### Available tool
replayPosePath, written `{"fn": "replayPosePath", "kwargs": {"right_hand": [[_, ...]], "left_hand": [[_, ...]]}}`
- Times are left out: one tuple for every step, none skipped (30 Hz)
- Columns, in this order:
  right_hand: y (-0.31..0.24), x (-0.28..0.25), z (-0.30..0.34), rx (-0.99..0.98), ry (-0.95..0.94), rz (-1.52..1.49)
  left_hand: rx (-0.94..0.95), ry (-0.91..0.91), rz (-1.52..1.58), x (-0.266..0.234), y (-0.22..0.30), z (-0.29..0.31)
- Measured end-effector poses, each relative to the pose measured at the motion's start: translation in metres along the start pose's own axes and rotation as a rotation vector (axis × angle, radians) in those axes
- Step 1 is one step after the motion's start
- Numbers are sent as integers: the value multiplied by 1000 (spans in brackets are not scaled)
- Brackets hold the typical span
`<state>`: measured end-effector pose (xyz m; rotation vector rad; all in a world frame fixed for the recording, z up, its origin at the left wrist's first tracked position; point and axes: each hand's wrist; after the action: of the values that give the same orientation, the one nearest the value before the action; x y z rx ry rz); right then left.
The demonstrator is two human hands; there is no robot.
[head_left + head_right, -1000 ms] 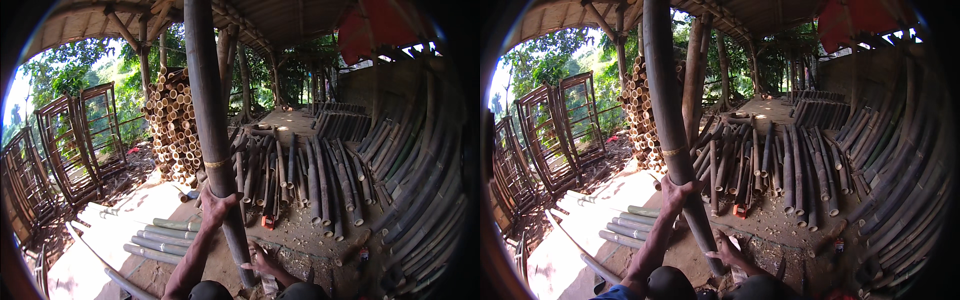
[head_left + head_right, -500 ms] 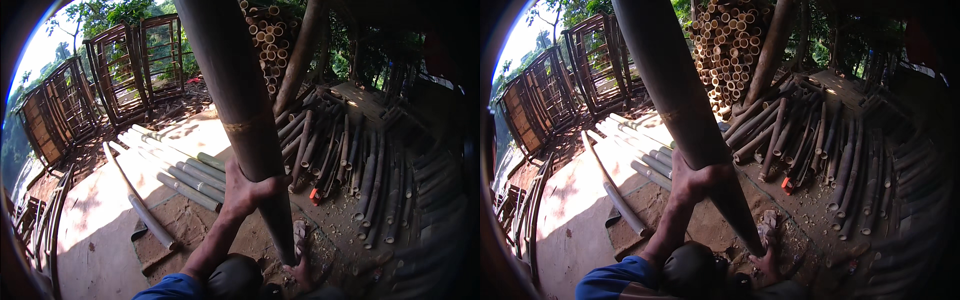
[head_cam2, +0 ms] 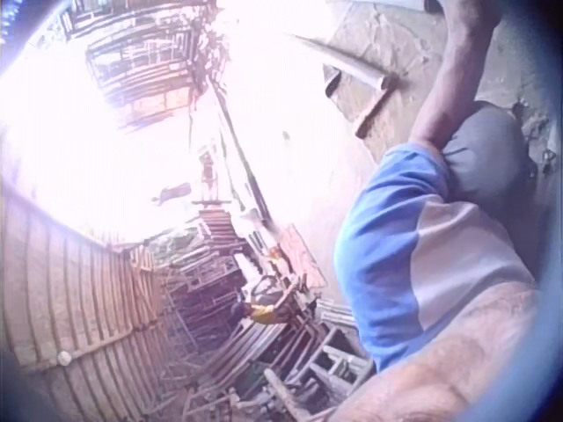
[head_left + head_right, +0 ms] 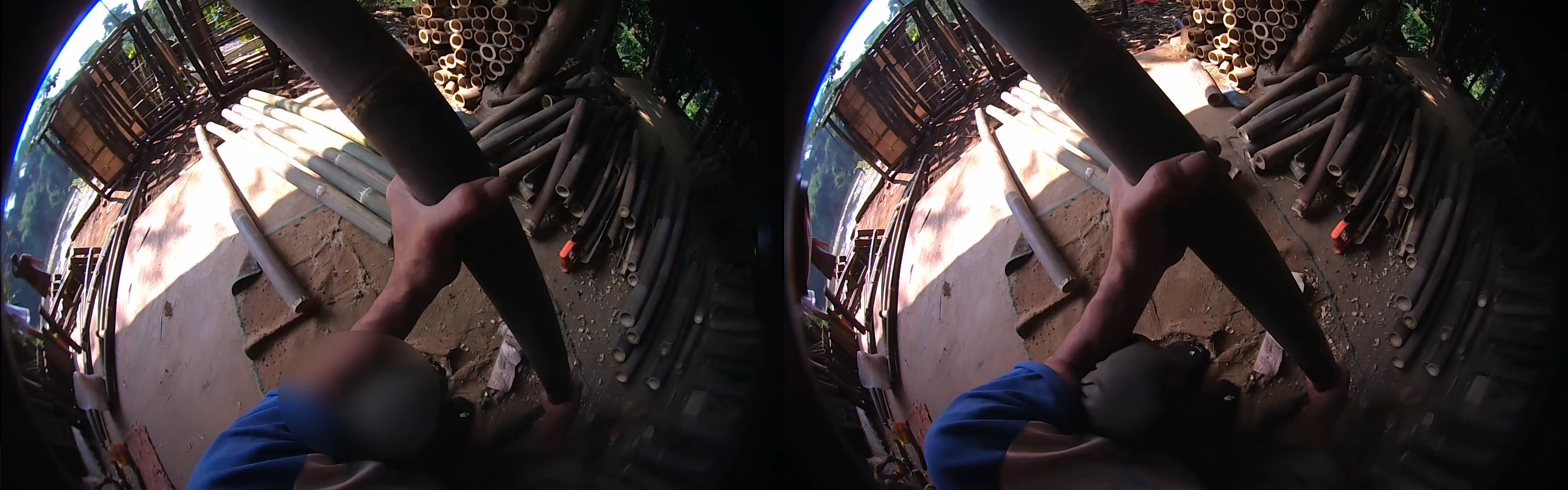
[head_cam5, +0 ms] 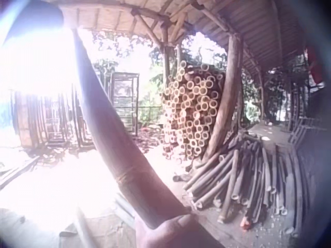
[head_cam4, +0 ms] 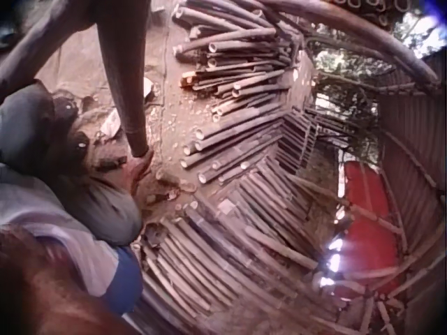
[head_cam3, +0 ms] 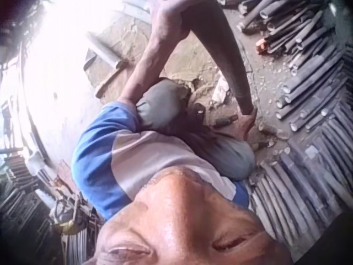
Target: The person uses a curved blade to shave and shape a bamboo pole by hand. They hold the pole while making repeated downward strokes with the tool to taper one end.
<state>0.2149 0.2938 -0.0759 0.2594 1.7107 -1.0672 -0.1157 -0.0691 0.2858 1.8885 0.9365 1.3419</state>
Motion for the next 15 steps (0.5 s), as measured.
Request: {"fn": "replayPosePath", "kwargs": {"right_hand": [[9,-11,1,-121,100,13],[18,-23,2,-122,122,63],[22,-38,1,-125,152,121],[-5,-48,0,-84,103,137],[-7,-55,-4,-42,67,109],[-5,-62,-9,2,42,89],[-1,-71,-16,47,30,65],[2,-81,-20,-22,42,138],[3,-86,-23,-96,36,200],[4,-95,-22,-166,31,272],[-8,-104,-21,-187,-13,312],[-18,-114,-23,-197,-37,378],[-28,-122,-25,-210,-63,442],[-32,-125,-26,-225,-94,504],[-30,-126,-28,-240,-100,519]], "left_hand": [[-24,19,29,-11,-20,0],[-49,36,57,-20,-41,1],[-64,53,93,-34,-62,3],[-122,111,125,-54,-77,8],[-180,150,171,-65,-92,11],[-239,185,229,-75,-110,13],[-272,228,254,-82,-132,14],[-306,271,279,-88,-154,17],[-334,325,284,-99,-170,20],[-375,353,288,-111,-185,24],[-418,387,293,-127,-197,29],[-464,421,300,-136,-209,34],[-468,455,293,-145,-221,41],[-482,472,287,-148,-228,47],[-494,492,281,-150,-235,54]]}}
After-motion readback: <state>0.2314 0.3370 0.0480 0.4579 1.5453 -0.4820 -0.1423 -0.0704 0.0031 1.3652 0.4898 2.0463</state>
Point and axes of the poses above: each hand's wrist, its own z-axis away from the middle knuckle, its own x-axis out of the palm, y = z × x, and after that the axes turned 4 degrees about x, right-handed
